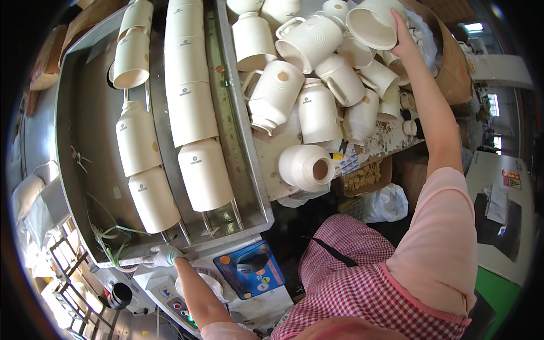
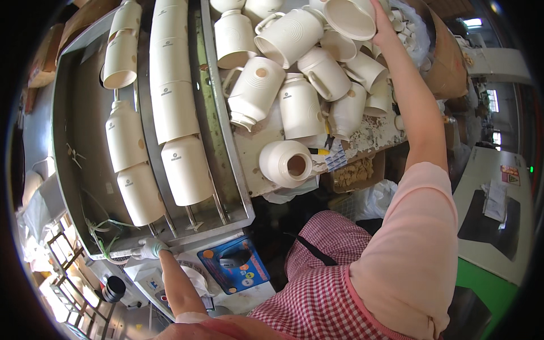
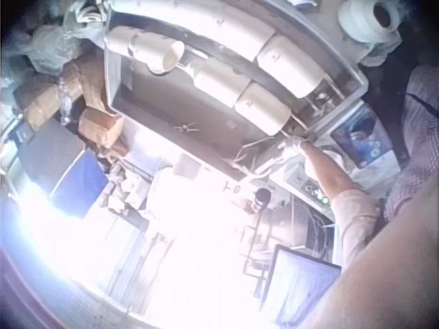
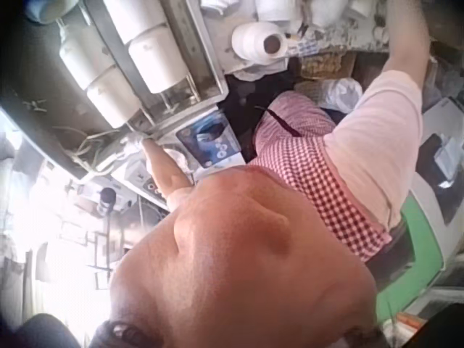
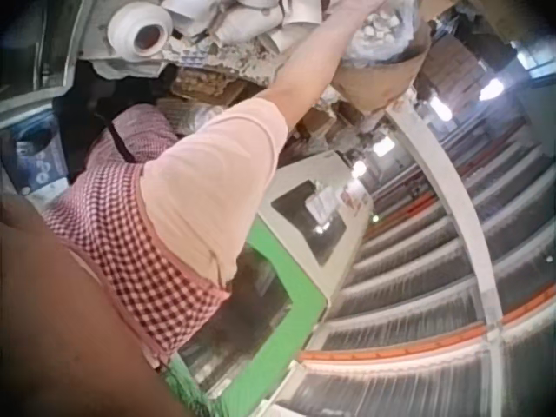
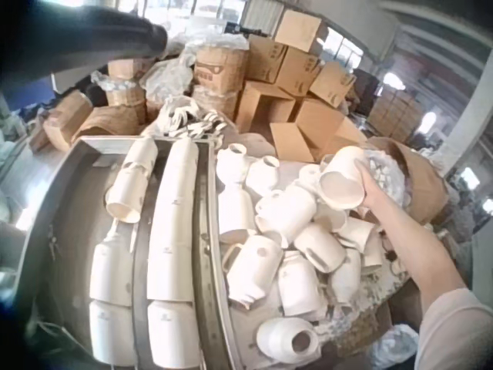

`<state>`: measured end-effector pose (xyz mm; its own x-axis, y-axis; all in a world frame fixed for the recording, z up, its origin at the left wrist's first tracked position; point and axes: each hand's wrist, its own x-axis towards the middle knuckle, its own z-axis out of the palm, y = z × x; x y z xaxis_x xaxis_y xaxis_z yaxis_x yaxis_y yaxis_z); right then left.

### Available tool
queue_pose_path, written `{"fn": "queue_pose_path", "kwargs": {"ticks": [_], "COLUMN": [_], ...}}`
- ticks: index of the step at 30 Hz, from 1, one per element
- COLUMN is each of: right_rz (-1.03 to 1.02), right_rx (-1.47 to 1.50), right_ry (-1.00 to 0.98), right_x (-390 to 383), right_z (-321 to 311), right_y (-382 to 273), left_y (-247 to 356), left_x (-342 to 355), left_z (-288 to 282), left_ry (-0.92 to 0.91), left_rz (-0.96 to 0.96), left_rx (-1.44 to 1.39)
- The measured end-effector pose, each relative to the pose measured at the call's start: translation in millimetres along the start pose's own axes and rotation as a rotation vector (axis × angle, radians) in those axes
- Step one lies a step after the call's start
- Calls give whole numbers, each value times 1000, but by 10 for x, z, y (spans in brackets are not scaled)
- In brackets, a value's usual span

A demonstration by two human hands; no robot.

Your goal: The person sits and repeatedly picks up white ceramic pitchers, smooths the rim and base with a small tool, and places them on a nearby rack. The person also uses a small wooden disc to rub the exterior surface of each pitcher.

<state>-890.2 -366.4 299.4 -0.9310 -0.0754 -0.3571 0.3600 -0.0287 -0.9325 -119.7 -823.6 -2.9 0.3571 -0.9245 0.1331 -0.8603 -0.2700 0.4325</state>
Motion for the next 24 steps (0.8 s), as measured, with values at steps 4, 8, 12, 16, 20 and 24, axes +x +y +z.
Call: {"fn": "queue_pose_path", "kwargs": {"ticks": [4,8,12,16,20,24], "right_rz": [203,-267,-1131,-1035,-1093,-805], "right_rx": [-20,-807,-1307,-810,-983,-1144], "right_ry": [200,1182,968,-197,-603,-596], "right_x": [492,723,509,175,-307,-778], "right_z": [-1016,-1505,-683,1600,3939,5367], "right_y": [-26,216,329,922,2029,2795], "left_y": [-23,-61,-71,-12,70,114], "left_x": [21,37,7,-32,-56,-71], "left_z": [19,31,13,-29,-44,-78], "left_ry": [6,0,-100,7,7,-31], "left_rz": [-12,25,28,81,42,-12], "left_rx": [-6,15,142,89,70,114]}}
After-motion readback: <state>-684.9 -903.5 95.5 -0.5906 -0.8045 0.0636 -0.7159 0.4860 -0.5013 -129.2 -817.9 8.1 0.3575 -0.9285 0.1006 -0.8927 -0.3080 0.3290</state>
